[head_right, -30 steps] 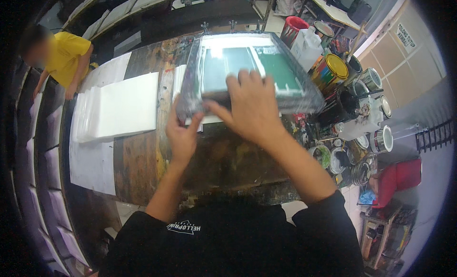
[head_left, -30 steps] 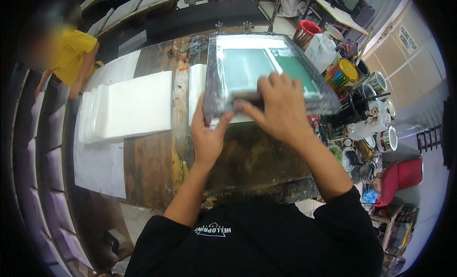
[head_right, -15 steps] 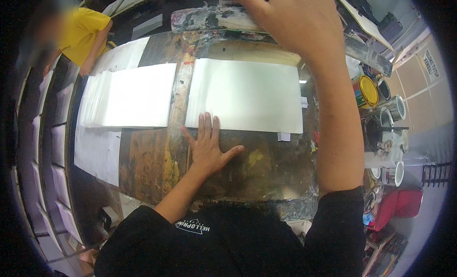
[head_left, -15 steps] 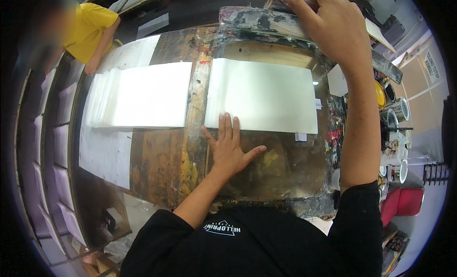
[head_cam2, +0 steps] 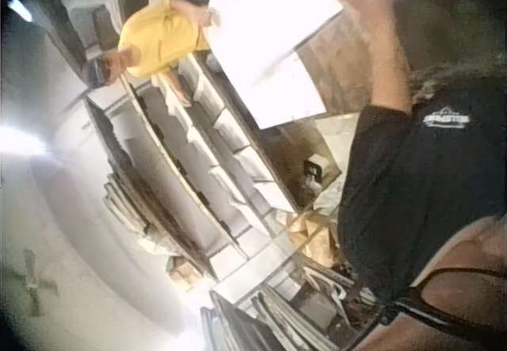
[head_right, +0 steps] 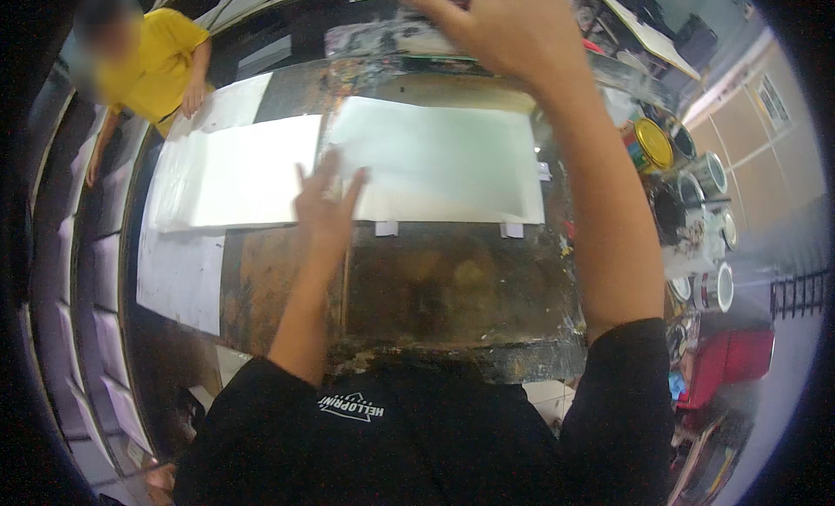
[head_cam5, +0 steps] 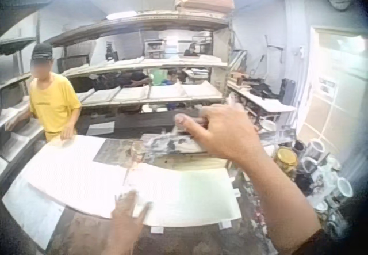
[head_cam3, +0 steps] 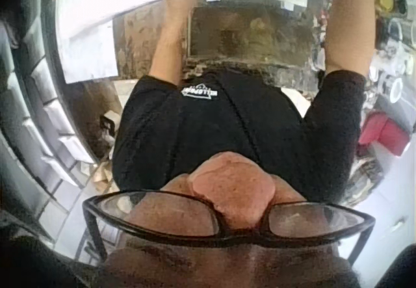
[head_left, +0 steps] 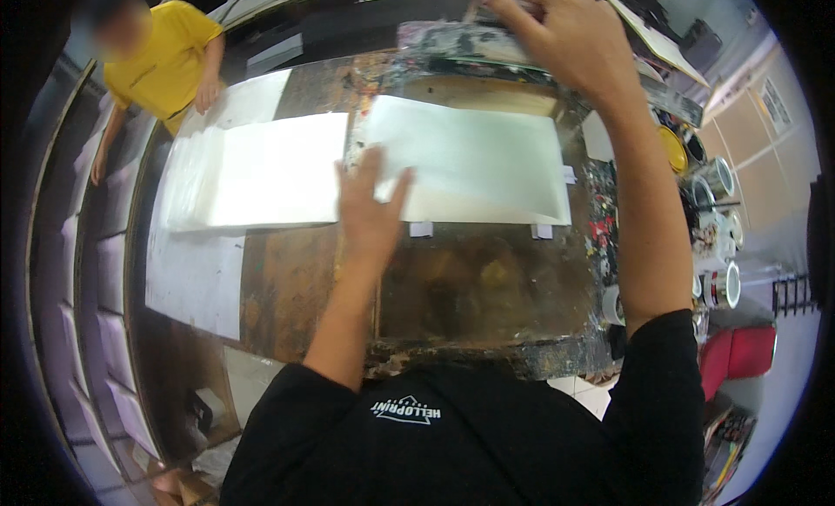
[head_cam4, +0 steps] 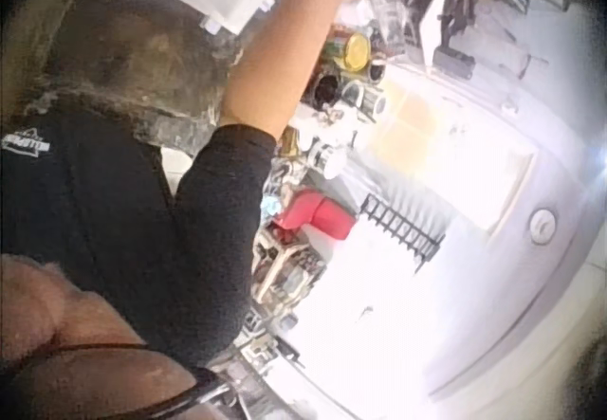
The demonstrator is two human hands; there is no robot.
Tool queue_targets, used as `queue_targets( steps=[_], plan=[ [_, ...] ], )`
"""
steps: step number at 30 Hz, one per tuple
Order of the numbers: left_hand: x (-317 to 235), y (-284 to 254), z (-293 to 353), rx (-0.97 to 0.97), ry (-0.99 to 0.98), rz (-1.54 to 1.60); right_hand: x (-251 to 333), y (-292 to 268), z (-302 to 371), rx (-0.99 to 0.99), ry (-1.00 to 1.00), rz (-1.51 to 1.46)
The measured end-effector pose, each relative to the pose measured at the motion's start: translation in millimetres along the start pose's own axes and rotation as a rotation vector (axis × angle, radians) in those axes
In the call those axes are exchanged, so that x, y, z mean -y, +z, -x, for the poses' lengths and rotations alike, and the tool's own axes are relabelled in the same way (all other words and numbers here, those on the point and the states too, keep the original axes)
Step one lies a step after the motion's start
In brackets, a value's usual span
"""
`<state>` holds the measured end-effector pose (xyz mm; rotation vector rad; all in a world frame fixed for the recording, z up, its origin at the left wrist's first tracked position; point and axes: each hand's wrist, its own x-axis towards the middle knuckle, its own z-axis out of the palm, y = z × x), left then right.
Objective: The person repeatedly places white sheets under a screen printing frame, pulls a squeegee across the screen to apply ink, and removes the printed sheets. A coworker in a yellow shirt assists by stacking the printed sheets on the left side of the table.
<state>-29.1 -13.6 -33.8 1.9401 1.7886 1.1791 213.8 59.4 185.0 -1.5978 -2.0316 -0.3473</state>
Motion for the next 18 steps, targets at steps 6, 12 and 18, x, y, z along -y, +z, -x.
queue_targets(
  steps=[6, 12, 18],
  plan=[
    [69, -64, -9, -0.194, -0.169, -0.377, -10, 12, 7, -0.131, -0.103, -0.029],
    [-14, 71, 23, 0.353, 0.443, -0.165, -9, 3, -10, -0.140, -0.120, 0.016],
    [-59, 181, 57, 0.379, 0.424, -0.352, -11, -9, -19, -0.024, -0.070, -0.015]
  ],
)
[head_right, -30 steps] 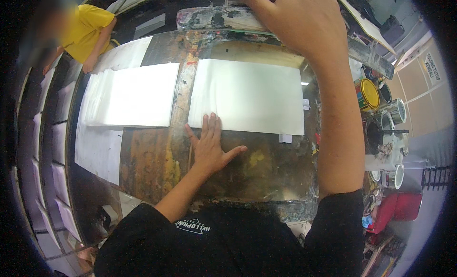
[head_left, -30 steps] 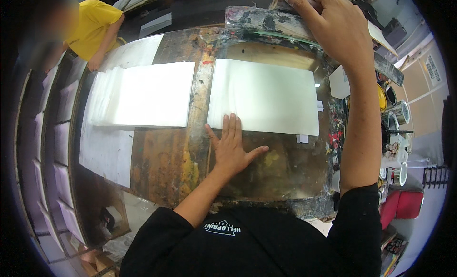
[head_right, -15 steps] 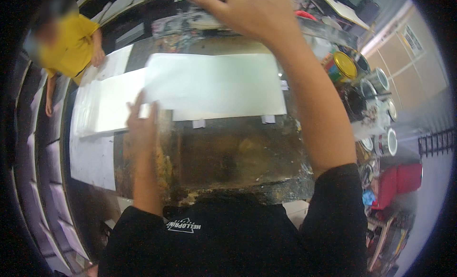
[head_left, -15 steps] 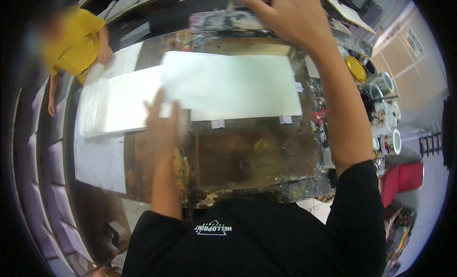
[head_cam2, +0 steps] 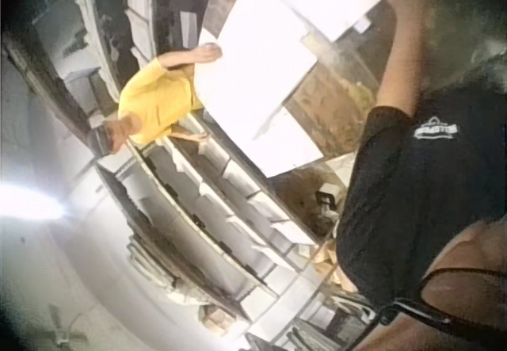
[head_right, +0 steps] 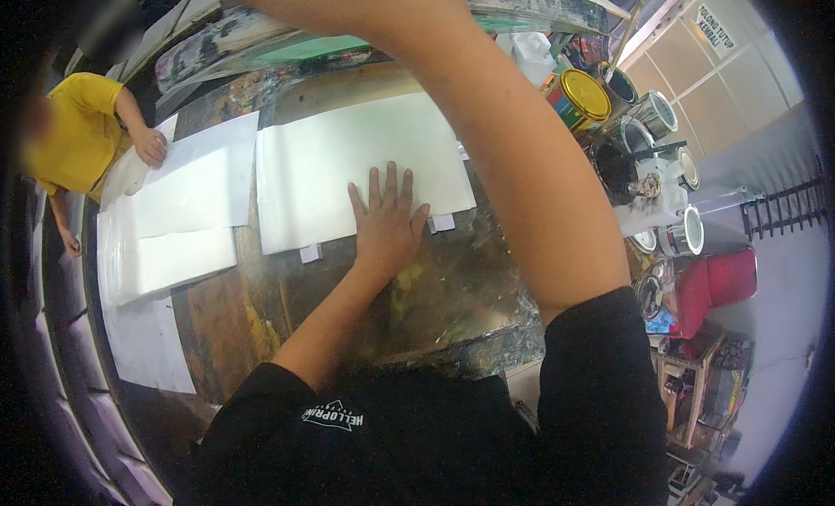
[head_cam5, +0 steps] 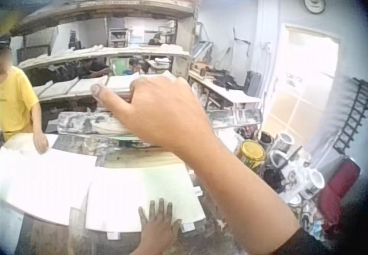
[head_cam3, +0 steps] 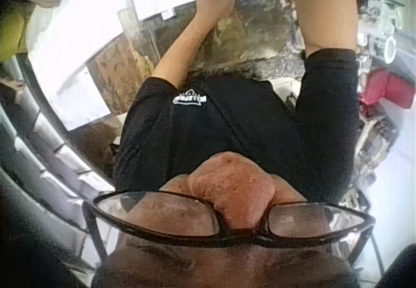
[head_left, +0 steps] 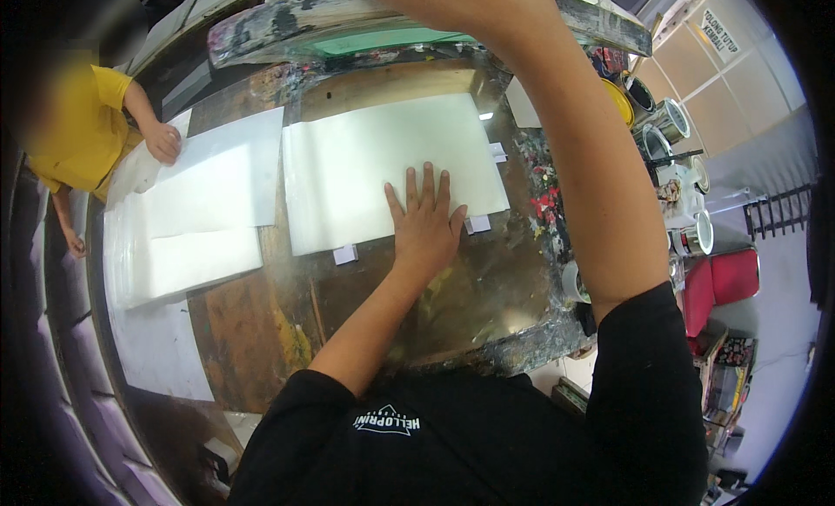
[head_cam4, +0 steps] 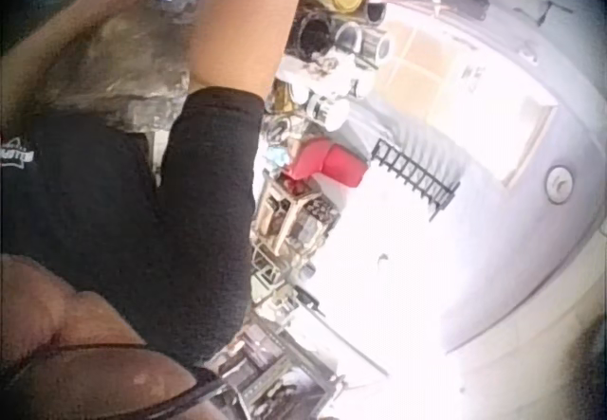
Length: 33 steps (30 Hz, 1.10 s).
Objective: The person repeatedly places white sheets under a screen printing frame, pulls a squeegee across the screen to apply ink, and removes the printed sheets. A coworker in a yellow shirt assists by stacking the printed sheets on the left side of the table.
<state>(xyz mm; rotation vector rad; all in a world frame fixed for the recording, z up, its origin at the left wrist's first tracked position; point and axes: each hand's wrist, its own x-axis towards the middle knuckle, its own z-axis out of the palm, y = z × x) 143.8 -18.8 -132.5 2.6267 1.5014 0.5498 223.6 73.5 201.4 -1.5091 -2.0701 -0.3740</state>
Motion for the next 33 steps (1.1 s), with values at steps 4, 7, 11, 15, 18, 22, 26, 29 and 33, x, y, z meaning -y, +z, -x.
queue_targets(
  steps=[4, 7, 11, 15, 18, 22, 26, 29, 33],
  plan=[
    [4, 2, 0, 0.069, -0.013, 0.058, -2, -4, 0, 0.047, 0.037, -0.015],
    [6, -4, -5, 0.095, -0.028, 0.079, -4, -6, -1, 0.033, 0.017, -0.061],
    [8, -11, -14, 0.142, -0.113, 0.292, -6, -1, -2, 0.010, -0.062, -0.018],
    [7, -8, -13, 0.170, -0.036, 0.088, -3, 6, 1, -0.106, -0.098, 0.011],
    [3, -1, -9, 0.108, 0.014, 0.015, 2, 2, 0, -0.005, -0.015, 0.031],
    [1, 4, -5, 0.027, 0.050, 0.046, 1, -10, -2, 0.148, 0.045, -0.016],
    [0, 1, -4, 0.015, 0.043, 0.068, -4, -9, 0, 0.126, 0.014, -0.048],
    [0, 2, -3, 0.002, 0.041, 0.073, -1, 3, -1, 0.022, 0.033, 0.037],
    [2, 5, 1, -0.068, 0.074, 0.063, 1, 9, -1, 0.021, 0.062, 0.038]
  ],
)
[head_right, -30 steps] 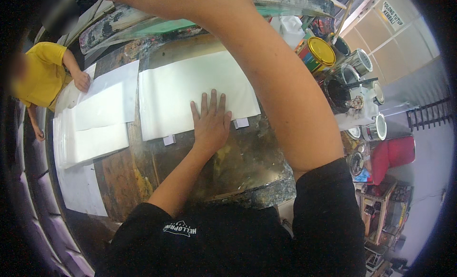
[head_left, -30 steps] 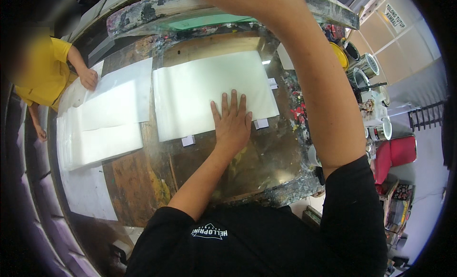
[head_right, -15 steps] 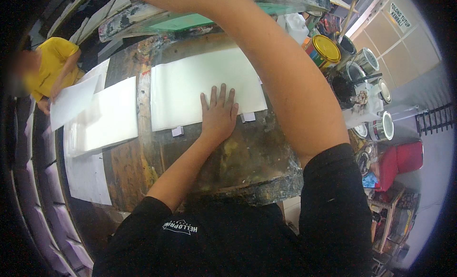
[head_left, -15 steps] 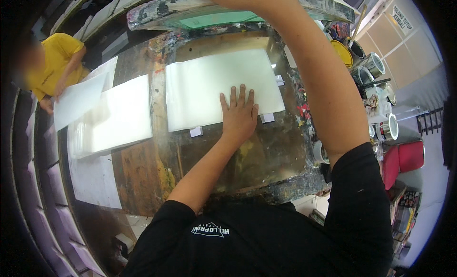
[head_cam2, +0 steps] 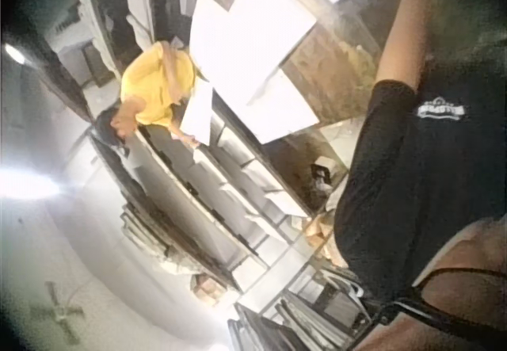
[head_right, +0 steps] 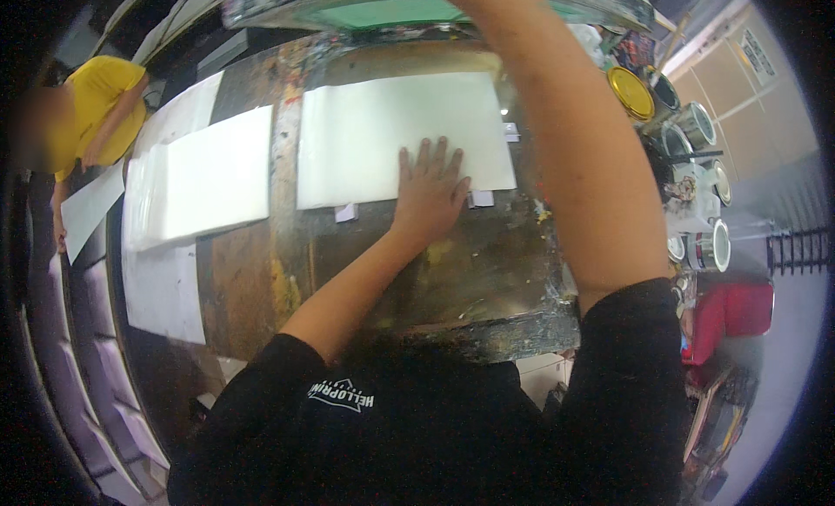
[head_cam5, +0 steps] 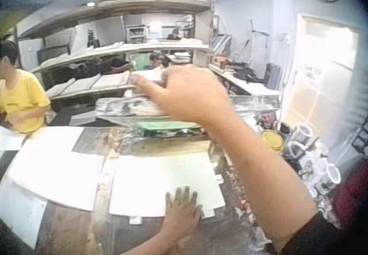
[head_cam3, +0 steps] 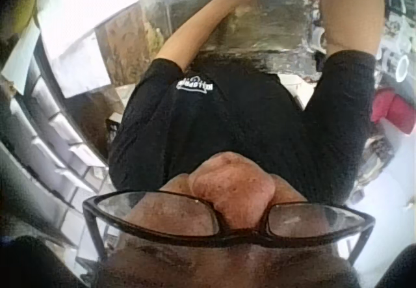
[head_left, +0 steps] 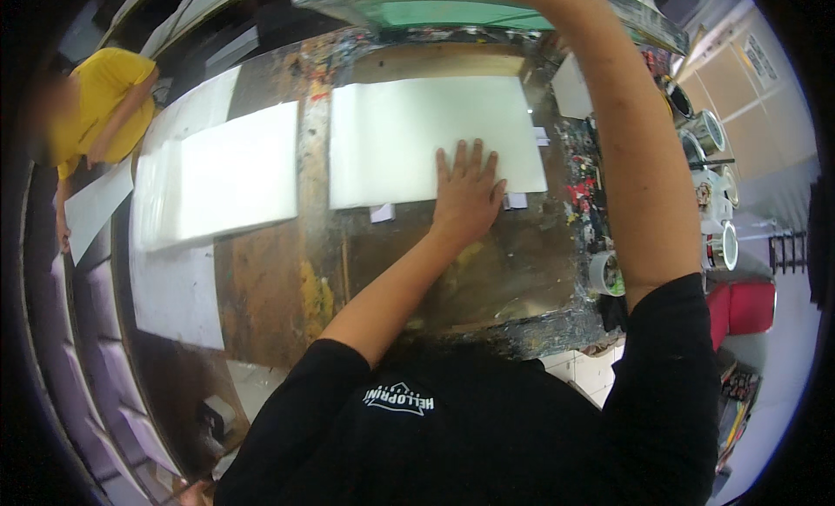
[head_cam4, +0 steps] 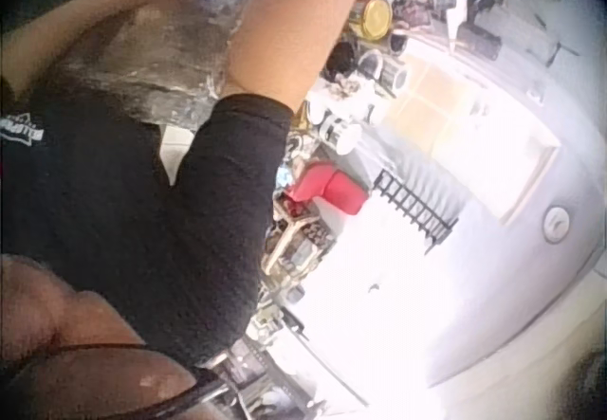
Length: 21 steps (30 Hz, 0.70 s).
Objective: The person repeatedly places white sheets under a screen printing frame, pulls a squeegee across the screen to apply ink, and removes the printed sheets. A coworker in a yellow shirt assists by stacking the printed sheets on the left side of the table.
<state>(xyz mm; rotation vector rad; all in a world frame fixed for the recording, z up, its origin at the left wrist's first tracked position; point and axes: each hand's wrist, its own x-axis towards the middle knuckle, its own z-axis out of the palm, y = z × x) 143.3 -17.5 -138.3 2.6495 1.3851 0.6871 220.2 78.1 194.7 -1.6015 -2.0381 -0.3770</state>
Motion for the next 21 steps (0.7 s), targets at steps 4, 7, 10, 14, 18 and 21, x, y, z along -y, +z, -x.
queue_targets(
  steps=[4, 7, 10, 14, 18, 21],
  plan=[
    [6, -32, 0, 0.050, 0.043, 0.130, 1, 2, 3, 0.011, 0.014, -0.022],
    [22, -95, -2, -0.187, -0.398, 0.766, 3, 11, 23, -0.034, -0.035, -0.085],
    [60, -166, -3, -0.466, -0.334, 1.338, 2, 29, 69, -0.157, -0.170, -0.041],
    [75, -184, 27, -0.059, -0.392, 0.941, 1, 66, 145, 0.078, -0.207, -0.005],
    [64, -132, 79, -0.095, -0.531, 0.564, 0, 99, 198, 0.479, -0.166, -0.061],
    [71, -102, 100, -0.031, -0.526, 0.221, 11, 114, 237, 0.392, -0.157, -0.081]
  ],
)
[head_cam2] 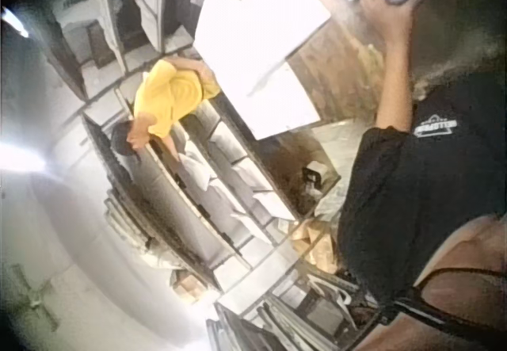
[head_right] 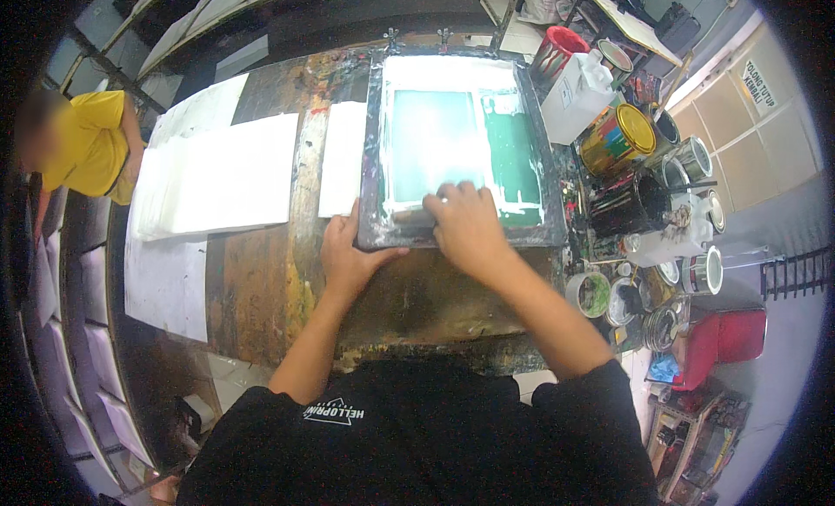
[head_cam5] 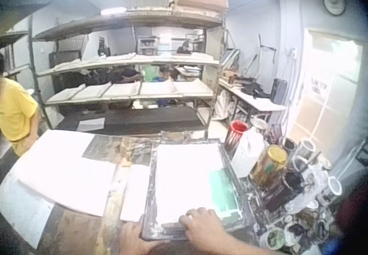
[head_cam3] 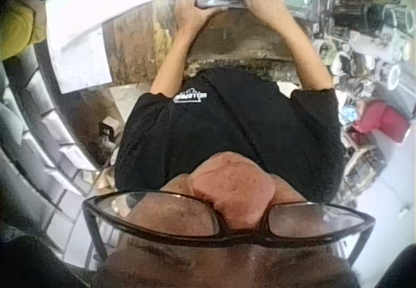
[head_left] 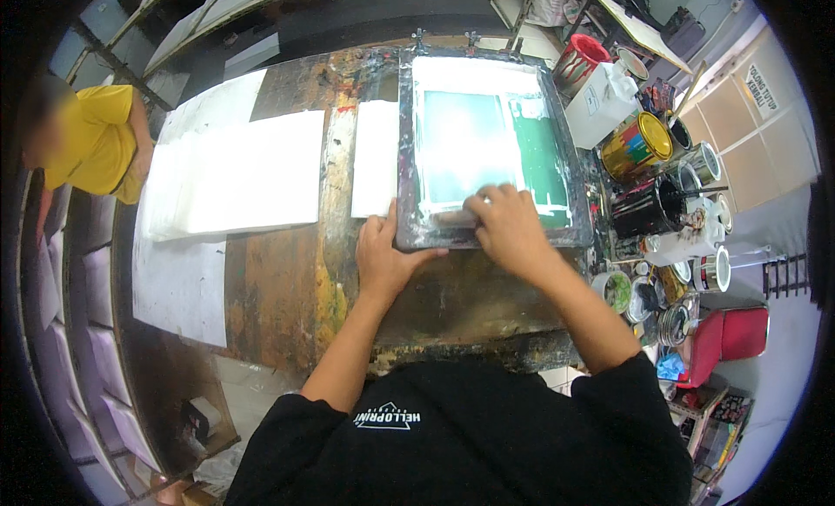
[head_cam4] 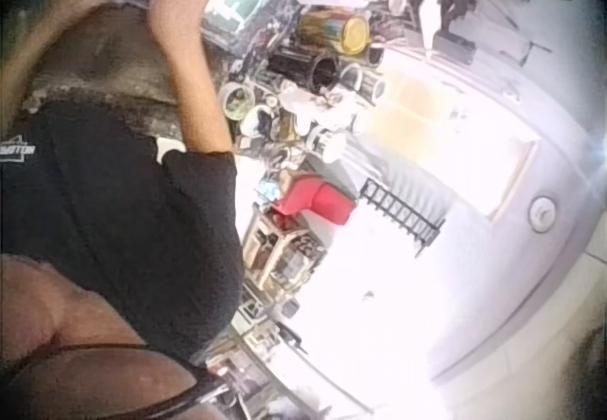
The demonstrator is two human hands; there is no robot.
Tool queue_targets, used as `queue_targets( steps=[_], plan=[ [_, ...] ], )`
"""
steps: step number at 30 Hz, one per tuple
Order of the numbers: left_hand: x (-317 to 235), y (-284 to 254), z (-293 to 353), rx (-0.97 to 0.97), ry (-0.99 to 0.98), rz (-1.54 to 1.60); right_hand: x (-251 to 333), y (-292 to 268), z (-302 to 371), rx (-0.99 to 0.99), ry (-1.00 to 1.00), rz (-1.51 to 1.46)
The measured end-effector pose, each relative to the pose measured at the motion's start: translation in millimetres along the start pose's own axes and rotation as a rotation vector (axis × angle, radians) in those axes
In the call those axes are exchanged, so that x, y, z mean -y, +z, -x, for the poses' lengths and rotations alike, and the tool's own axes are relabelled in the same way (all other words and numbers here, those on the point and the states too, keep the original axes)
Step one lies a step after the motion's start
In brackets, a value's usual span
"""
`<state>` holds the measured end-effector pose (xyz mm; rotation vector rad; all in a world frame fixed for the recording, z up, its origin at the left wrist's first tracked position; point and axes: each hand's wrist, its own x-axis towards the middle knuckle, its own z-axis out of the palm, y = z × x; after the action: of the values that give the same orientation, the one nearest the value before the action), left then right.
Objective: The person repeatedly places white sheets under a screen printing frame, pulls a squeegee across the screen to apply ink, and removes the printed sheets. A coworker in a yellow shirt assists by stacking the printed sheets on the left side of the table.
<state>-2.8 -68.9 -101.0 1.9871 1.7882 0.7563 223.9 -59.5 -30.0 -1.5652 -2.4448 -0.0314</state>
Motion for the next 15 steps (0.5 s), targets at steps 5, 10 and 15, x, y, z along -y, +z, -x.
queue_targets(
  steps=[5, 10, 15],
  plan=[
    [12, 8, -1, -0.031, 0.091, 0.014, -6, 40, -8, -0.044, 0.080, 0.022],
    [7, 2, -2, -0.034, 0.101, 0.043, -71, 56, -125, -0.015, 0.150, 0.124],
    [8, 0, -2, -0.042, 0.108, 0.100, -140, 45, -223, 0.262, 0.161, -0.011]
  ],
)
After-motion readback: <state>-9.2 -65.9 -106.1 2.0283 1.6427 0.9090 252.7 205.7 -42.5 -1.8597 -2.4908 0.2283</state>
